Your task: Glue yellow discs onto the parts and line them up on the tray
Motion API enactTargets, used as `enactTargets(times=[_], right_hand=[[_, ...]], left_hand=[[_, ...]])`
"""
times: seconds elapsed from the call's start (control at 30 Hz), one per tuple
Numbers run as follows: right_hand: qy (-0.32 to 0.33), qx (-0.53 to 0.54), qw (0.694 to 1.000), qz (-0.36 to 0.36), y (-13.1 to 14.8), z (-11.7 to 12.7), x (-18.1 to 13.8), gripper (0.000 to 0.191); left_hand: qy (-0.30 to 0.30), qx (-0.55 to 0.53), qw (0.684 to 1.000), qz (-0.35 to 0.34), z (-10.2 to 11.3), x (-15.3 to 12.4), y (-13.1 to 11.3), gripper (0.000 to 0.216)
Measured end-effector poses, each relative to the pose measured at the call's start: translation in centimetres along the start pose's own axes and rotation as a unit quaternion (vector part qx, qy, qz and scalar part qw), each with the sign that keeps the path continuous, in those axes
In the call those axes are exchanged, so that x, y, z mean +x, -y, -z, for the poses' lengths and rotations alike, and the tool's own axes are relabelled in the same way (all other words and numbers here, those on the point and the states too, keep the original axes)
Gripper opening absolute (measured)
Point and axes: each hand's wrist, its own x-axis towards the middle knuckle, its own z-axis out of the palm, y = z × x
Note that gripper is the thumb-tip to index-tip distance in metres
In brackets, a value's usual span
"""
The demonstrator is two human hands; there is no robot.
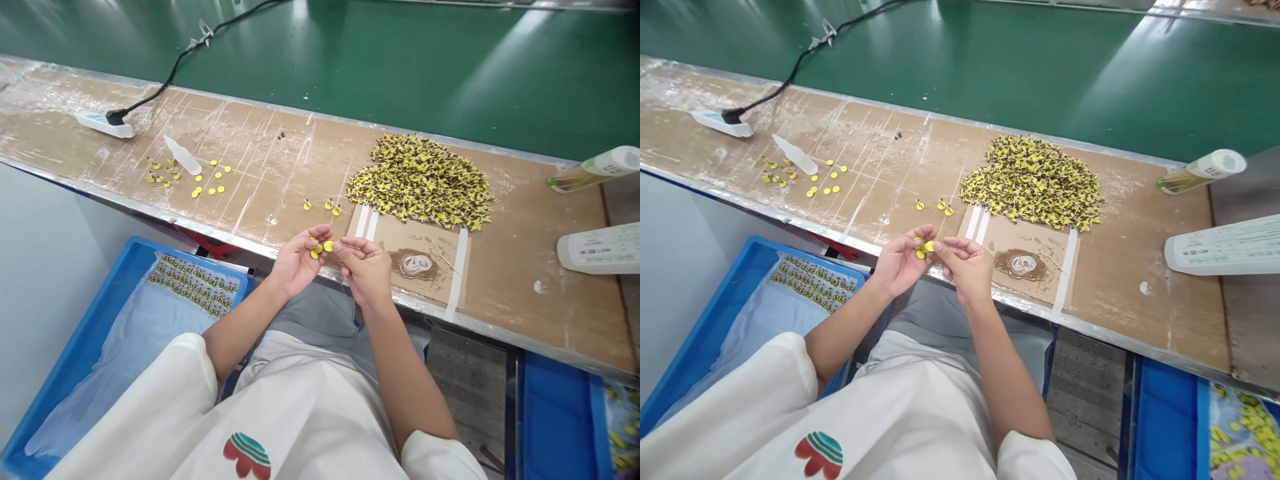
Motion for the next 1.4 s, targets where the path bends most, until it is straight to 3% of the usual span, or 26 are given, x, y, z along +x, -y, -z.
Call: enactTargets(times=[0.3, 0.5, 0.67, 0.87, 1.13, 1.3, 1.4], right_hand=[[0.0, 0.093, 0.994, -0.054, 0.8, 0.3, -1.4, 0.038], [-0.016, 0.078, 0.997, 0.003, 0.2, 0.1, -2.7, 0.033], [0.0, 0.062, 0.998, 0.024, 0.7, 0.7, -3.0, 0.032], [0.05, 0.025, 0.998, -0.033, 2.3, 2.2, -3.2, 0.046], [0.021, 0.076, 0.996, -0.029, 1.4, 2.3, -3.6, 0.044], [0.004, -0.014, 1.0, -0.018, 2.6, 2.4, -4.2, 0.055], [-0.04, -0.16, 0.983, 0.081, 4.5, 2.8, -4.6, 0.049]], left_hand=[[0.086, 0.085, 0.993, 0.01, -0.2, -0.9, 1.3, 0.025], [0.072, 0.081, 0.994, -0.017, -0.5, -1.1, 2.2, 0.024], [0.087, 0.077, 0.993, 0.009, -0.4, -1.1, 2.4, 0.031], [0.106, 0.138, 0.984, 0.036, -0.3, -1.1, 2.5, 0.03], [0.106, 0.127, 0.986, 0.026, -0.9, -1.0, 3.2, 0.034], [0.095, 0.128, 0.986, 0.048, -0.7, -0.7, 3.2, 0.033], [0.078, 0.105, 0.991, 0.033, -0.6, -0.3, 3.0, 0.03]])
